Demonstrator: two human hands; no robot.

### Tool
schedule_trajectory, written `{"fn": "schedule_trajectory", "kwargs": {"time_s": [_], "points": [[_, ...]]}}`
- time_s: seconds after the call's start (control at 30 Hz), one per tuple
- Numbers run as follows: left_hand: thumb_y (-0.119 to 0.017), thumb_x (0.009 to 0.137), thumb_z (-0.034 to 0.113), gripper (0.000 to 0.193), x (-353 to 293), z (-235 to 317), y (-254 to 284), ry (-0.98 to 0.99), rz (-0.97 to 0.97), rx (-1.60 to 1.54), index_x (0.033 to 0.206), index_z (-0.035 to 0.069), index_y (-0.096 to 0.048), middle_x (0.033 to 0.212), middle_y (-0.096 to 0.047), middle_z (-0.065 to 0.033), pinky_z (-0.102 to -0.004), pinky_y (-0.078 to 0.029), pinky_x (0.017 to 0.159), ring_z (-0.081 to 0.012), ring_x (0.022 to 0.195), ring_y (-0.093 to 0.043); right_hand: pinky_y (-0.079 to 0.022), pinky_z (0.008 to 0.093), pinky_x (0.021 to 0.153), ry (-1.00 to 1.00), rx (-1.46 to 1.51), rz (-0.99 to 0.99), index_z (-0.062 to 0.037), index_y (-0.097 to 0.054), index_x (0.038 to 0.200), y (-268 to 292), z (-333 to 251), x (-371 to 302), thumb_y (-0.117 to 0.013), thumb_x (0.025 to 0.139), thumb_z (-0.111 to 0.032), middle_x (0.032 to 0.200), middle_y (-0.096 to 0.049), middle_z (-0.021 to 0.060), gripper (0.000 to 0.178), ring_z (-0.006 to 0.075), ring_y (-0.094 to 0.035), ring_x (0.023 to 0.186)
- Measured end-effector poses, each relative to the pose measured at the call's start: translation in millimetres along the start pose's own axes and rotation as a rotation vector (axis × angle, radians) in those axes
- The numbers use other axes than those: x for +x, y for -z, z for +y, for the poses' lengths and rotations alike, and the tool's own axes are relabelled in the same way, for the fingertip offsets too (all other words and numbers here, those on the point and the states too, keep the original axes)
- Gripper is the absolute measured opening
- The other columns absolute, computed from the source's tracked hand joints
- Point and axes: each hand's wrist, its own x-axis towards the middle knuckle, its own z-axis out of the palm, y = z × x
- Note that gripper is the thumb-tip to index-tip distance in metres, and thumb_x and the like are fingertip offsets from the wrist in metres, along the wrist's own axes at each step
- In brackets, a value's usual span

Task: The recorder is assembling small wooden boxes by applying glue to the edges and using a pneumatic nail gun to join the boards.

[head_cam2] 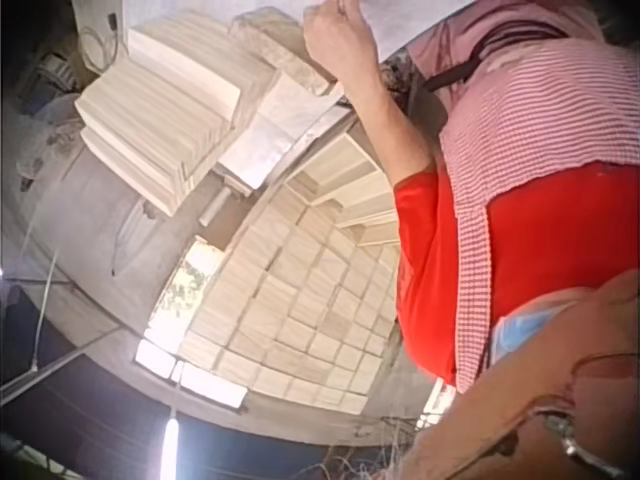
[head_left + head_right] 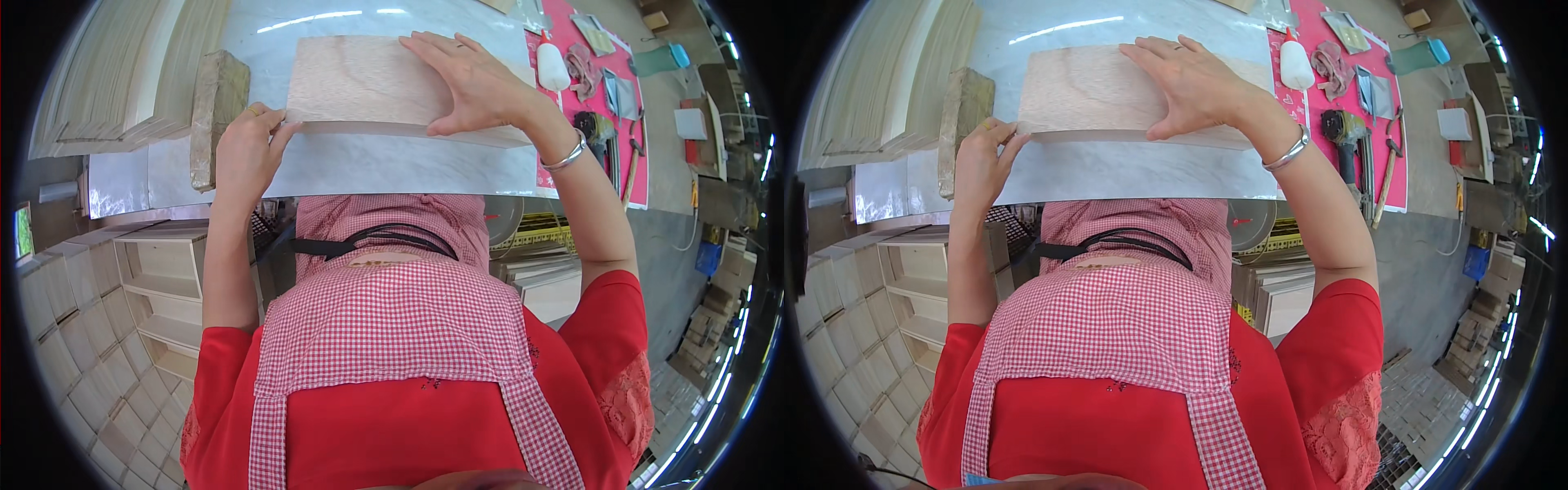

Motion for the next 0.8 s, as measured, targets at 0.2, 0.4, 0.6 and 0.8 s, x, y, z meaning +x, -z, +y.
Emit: {"fn": "schedule_trajectory", "kwargs": {"time_s": [0.2,0.4,0.6,0.8], "points": [[-0.070,0.087,0.024,0.024,17.9,0.5,5.9,0.047,-0.113,-0.030,0.092,0.001,-0.072,0.083,-0.062,-0.0154,-0.0436,-0.048,0.068,-0.0341,0.077,-0.062,-0.027,0.0487,0.118,-0.026,-0.027,0.007,-0.0103,-0.031,0.151,-4.9,8.1,2.7,-0.085,0.065,-0.034,0.152,-0.038,0.0185,0.105,0.0333,-0.038,0.140],[-0.071,0.085,0.025,0.022,11.8,-12.1,4.5,-0.045,-0.052,0.114,0.086,0.002,-0.071,0.083,-0.061,-0.0177,-0.0454,-0.048,0.069,-0.0380,0.079,-0.061,-0.047,0.0423,0.093,-0.267,0.052,0.481,-0.0044,-0.064,0.121,20.2,6.8,-53.3,-0.079,0.079,-0.024,0.116,-0.064,0.0175,0.048,0.0318,-0.061,0.106],[-0.070,0.085,0.023,0.021,-1.4,-1.6,5.1,0.004,-0.034,0.003,0.085,0.003,-0.070,0.084,-0.061,-0.0168,-0.0460,-0.049,0.070,-0.0375,0.080,-0.062,-0.047,0.0309,0.059,-0.665,0.178,0.644,0.0006,-0.066,0.088,-17.3,-14.1,-158.8,-0.069,0.083,-0.001,0.075,-0.062,0.0126,0.006,0.0221,-0.061,0.063],[-0.071,0.084,0.023,0.020,4.1,0.3,7.7,0.013,-0.023,-0.037,0.087,0.003,-0.071,0.084,-0.062,-0.0147,-0.0448,-0.049,0.069,-0.0362,0.079,-0.063,-0.048,0.0328,0.058,-0.671,0.306,0.664,-0.0001,-0.067,0.088,-25.1,-28.8,-155.8,-0.071,0.082,-0.002,0.076,-0.063,0.0129,0.008,0.0238,-0.064,0.065]]}}
